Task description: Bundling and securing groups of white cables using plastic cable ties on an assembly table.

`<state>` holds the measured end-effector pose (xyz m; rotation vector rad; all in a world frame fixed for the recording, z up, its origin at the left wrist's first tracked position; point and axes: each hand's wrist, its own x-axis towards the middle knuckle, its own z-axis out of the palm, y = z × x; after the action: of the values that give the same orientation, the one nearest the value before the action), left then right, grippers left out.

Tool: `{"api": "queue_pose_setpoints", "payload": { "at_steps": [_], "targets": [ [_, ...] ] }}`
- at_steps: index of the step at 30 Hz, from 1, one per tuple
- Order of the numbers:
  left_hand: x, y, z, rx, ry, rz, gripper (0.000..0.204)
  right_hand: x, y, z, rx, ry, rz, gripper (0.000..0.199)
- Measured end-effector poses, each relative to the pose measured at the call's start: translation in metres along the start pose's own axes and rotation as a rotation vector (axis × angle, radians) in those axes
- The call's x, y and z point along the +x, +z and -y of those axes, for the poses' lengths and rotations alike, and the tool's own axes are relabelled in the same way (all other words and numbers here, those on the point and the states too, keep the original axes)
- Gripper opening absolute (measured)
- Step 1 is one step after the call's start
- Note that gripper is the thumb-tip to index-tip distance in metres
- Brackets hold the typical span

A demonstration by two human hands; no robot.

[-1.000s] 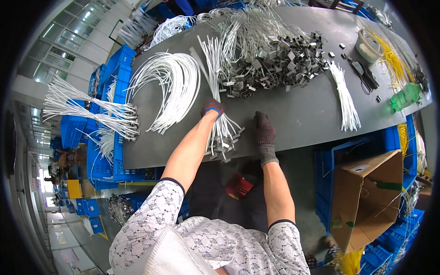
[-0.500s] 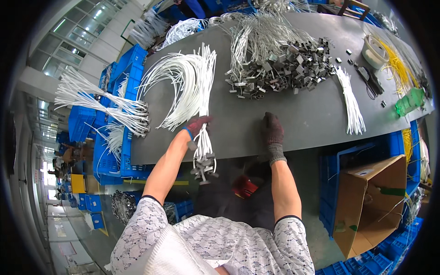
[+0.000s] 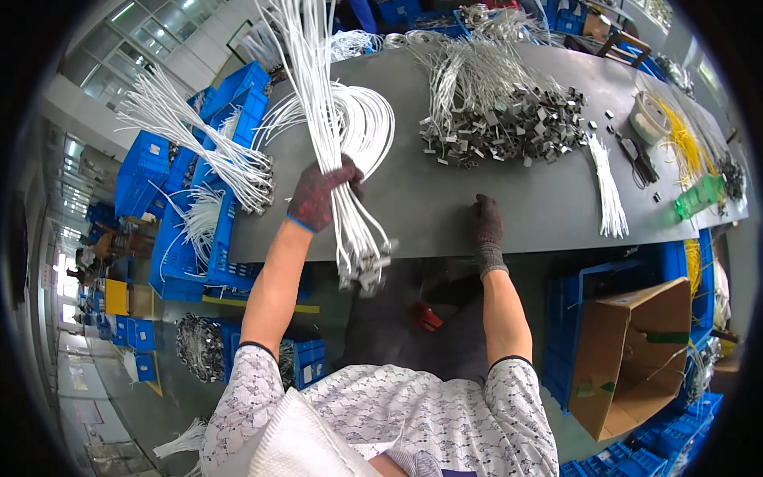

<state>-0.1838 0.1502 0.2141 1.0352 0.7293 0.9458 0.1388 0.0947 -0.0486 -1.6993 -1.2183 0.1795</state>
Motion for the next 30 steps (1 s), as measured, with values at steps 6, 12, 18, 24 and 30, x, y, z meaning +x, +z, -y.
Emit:
{"api": "queue_pose_setpoints", "payload": {
  "at_steps": [6,12,18,24,30],
  "targets": [
    [0.080,0.007,0.012,0.215,0.329,-0.159,0.028,-0.034,-0.037,0.014,0.012,0.155,0.058,0.026],
    [0.129,0.000,0.034,0.512,0.604,-0.389,0.032,-0.149,-0.112,-0.033,0.212,0.325,0.078,0.024],
    [0.137,0.030,0.028,0.057,0.612,-0.560,0.028,-0.297,-0.208,-0.122,0.017,0.835,-0.085,0.023],
    [0.134,0.017,0.020,0.742,0.962,-0.571,0.067,-0.376,-0.242,-0.113,0.154,1.241,-0.081,0.029],
    [0.142,0.014,0.013,0.391,0.538,-0.540,0.029,-0.329,-0.215,-0.118,0.059,1.034,0.099,0.027]
  ]
}}
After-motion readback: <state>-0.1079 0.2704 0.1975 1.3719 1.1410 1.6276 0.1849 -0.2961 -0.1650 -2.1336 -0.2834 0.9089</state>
